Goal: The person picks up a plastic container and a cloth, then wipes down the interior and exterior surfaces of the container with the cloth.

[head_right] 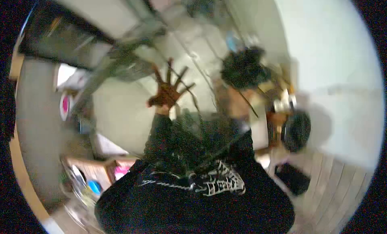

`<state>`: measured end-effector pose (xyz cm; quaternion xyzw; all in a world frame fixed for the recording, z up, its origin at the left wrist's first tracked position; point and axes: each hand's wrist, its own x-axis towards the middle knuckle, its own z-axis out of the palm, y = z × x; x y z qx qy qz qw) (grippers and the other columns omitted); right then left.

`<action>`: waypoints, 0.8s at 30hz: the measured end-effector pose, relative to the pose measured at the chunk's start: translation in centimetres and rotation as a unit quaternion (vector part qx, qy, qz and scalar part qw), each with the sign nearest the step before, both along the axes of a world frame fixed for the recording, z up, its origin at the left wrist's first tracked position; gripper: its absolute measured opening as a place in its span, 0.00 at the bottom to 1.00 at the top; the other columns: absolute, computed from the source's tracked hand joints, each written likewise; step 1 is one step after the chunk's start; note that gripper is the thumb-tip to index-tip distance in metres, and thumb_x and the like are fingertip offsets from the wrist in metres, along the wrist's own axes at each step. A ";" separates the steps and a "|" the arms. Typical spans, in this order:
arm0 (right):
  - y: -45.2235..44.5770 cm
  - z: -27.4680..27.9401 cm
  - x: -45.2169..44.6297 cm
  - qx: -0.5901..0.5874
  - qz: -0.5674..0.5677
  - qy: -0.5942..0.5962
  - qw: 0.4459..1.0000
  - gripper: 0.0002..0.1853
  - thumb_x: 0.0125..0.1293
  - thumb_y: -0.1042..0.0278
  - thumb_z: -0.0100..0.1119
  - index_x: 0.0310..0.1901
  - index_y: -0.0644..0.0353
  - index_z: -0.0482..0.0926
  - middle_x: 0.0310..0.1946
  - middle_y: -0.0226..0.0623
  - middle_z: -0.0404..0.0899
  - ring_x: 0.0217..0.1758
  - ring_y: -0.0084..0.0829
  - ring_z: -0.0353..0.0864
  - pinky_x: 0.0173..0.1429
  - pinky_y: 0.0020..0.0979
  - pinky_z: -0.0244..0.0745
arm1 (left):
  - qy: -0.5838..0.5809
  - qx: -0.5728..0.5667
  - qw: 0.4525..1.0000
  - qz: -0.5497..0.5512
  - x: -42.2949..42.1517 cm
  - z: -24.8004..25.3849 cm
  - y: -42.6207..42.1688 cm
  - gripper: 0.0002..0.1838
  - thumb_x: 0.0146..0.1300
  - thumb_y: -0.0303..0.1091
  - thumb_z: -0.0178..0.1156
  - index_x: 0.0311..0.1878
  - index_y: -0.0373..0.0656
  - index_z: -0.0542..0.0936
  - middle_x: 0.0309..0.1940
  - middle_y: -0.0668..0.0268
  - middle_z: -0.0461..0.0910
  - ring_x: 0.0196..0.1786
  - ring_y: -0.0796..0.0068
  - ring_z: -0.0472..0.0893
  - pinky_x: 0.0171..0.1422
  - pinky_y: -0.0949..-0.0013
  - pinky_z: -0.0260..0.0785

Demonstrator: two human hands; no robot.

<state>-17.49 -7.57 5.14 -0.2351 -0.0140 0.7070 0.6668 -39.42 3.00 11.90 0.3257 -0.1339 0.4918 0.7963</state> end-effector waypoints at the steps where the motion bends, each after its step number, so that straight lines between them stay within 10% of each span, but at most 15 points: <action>1: -0.2 -0.7 0.2 -0.010 0.017 -0.014 1.000 0.27 0.78 0.49 0.60 0.71 0.56 0.78 0.70 0.40 0.80 0.72 0.41 0.79 0.79 0.47 0.73 | 0.024 0.018 1.000 0.008 -1.3 -0.1 -0.4 0.72 0.54 0.65 0.80 0.87 0.86 0.32 0.91 0.68 0.20 0.90 0.35 0.32 0.85 0.16 0.35; 4: 0.1 -1.6 1.5 -0.023 0.064 -0.041 0.997 0.27 0.77 0.50 0.62 0.71 0.56 0.78 0.69 0.40 0.80 0.72 0.41 0.79 0.79 0.47 0.73 | 0.114 -0.309 0.943 0.040 -6.2 0.0 -4.3 0.52 0.67 0.61 0.71 0.88 0.77 0.52 0.91 0.55 0.38 0.89 0.39 0.42 0.84 0.19 0.43; 17: 14.1 5.8 -12.5 0.085 0.181 0.094 0.975 0.27 0.74 0.55 0.68 0.70 0.55 0.79 0.68 0.42 0.81 0.71 0.41 0.79 0.79 0.45 0.72 | 0.221 -0.277 0.912 0.208 -25.2 -0.7 -15.0 0.66 0.63 0.89 0.48 0.85 0.38 0.62 0.80 0.49 0.70 0.78 0.51 0.73 0.83 0.48 0.64; 20: 17.6 7.0 -20.2 0.086 0.233 0.199 0.948 0.27 0.73 0.57 0.69 0.70 0.55 0.79 0.68 0.42 0.81 0.71 0.41 0.79 0.79 0.45 0.72 | 0.028 -0.353 0.901 0.252 -30.2 -5.8 -16.3 0.23 0.78 0.56 0.56 0.38 0.45 0.84 0.45 0.56 0.88 0.50 0.58 0.87 0.63 0.52 0.78; 24: 19.8 4.5 -33.0 0.033 0.317 0.292 0.902 0.28 0.72 0.58 0.71 0.70 0.55 0.79 0.68 0.42 0.81 0.70 0.41 0.79 0.79 0.44 0.72 | 0.036 -0.392 0.819 0.417 -37.3 -8.6 -18.8 0.24 0.76 0.45 0.58 0.21 0.52 0.69 0.24 0.68 0.77 0.31 0.67 0.80 0.44 0.57 0.77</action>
